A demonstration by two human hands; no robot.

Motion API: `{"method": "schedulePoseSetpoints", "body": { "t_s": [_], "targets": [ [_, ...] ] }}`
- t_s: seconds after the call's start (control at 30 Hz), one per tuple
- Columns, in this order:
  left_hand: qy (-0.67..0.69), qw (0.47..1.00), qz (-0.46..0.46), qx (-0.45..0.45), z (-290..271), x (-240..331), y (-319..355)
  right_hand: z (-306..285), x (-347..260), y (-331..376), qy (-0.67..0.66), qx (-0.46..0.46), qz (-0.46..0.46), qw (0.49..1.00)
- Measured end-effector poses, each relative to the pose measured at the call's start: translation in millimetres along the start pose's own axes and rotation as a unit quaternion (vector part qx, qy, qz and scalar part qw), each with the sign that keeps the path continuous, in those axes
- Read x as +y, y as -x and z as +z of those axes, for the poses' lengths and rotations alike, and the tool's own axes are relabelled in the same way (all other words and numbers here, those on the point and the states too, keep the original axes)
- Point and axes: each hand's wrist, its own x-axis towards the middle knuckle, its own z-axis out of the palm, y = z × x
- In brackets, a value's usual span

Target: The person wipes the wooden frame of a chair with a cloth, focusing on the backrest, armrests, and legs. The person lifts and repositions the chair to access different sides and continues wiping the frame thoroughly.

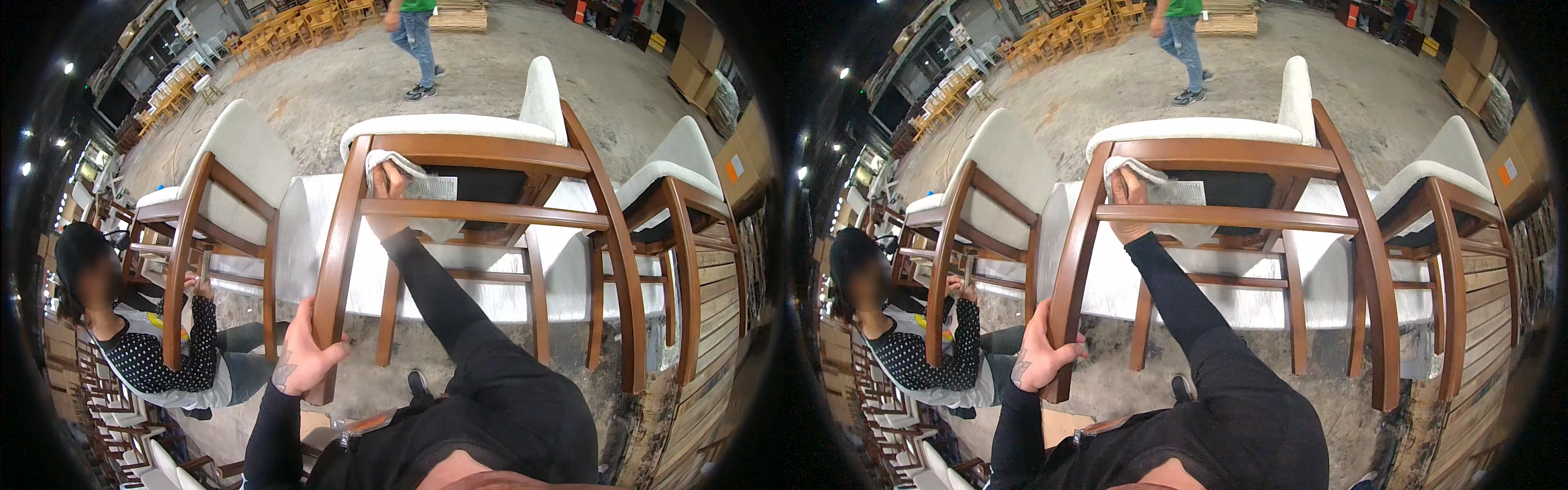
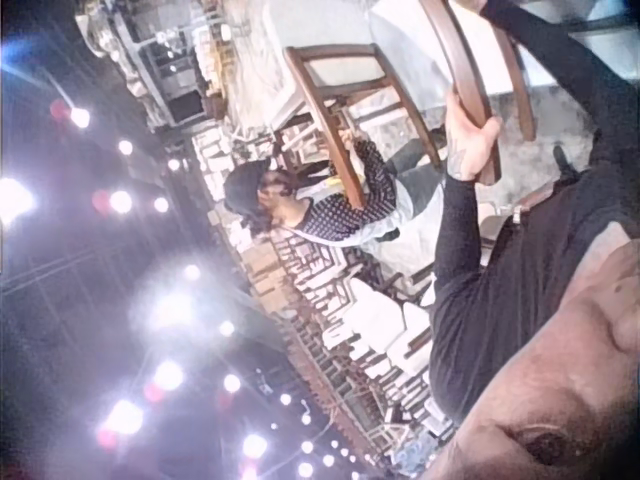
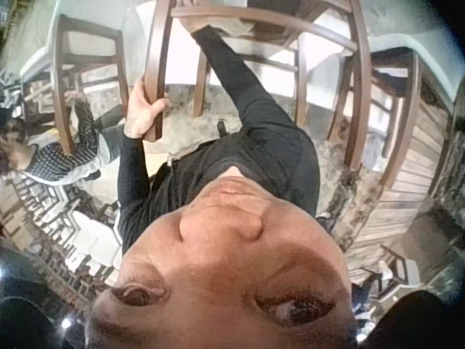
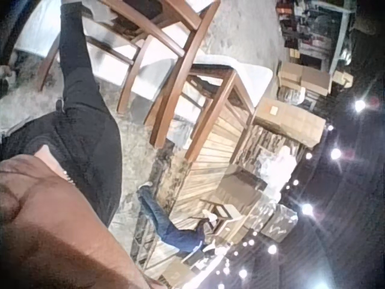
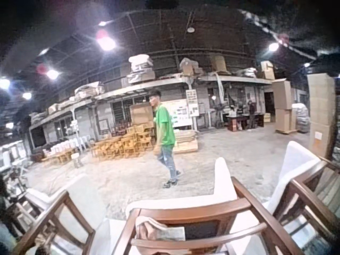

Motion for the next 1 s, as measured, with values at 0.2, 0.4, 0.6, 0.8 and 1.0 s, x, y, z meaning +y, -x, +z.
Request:
{"method": "schedulePoseSetpoints", "body": {
  "t_s": [0.2,0.4,0.6,0.8,1.0],
  "targets": [
    [0.008,1.000,0.020,-0.001,-0.1,-3.1,-2.5,-12.3,24.5,52.1,0.019,-0.210,0.050,0.976],
    [-0.012,0.999,0.036,0.018,4.8,-3.2,6.1,-33.7,16.3,33.0,0.047,-0.001,0.260,0.964],
    [0.069,0.997,-0.044,0.015,7.9,3.6,15.1,13.5,-17.7,56.2,0.022,-0.112,0.373,0.921],
    [0.036,0.998,-0.046,0.029,9.6,9.4,16.3,-86.5,57.6,137.2,-0.007,-0.541,0.361,0.760],
    [0.043,0.998,-0.034,0.030,10.4,5.5,12.0,-191.6,84.3,54.5,-0.152,0.180,0.534,0.812]
  ]
}}
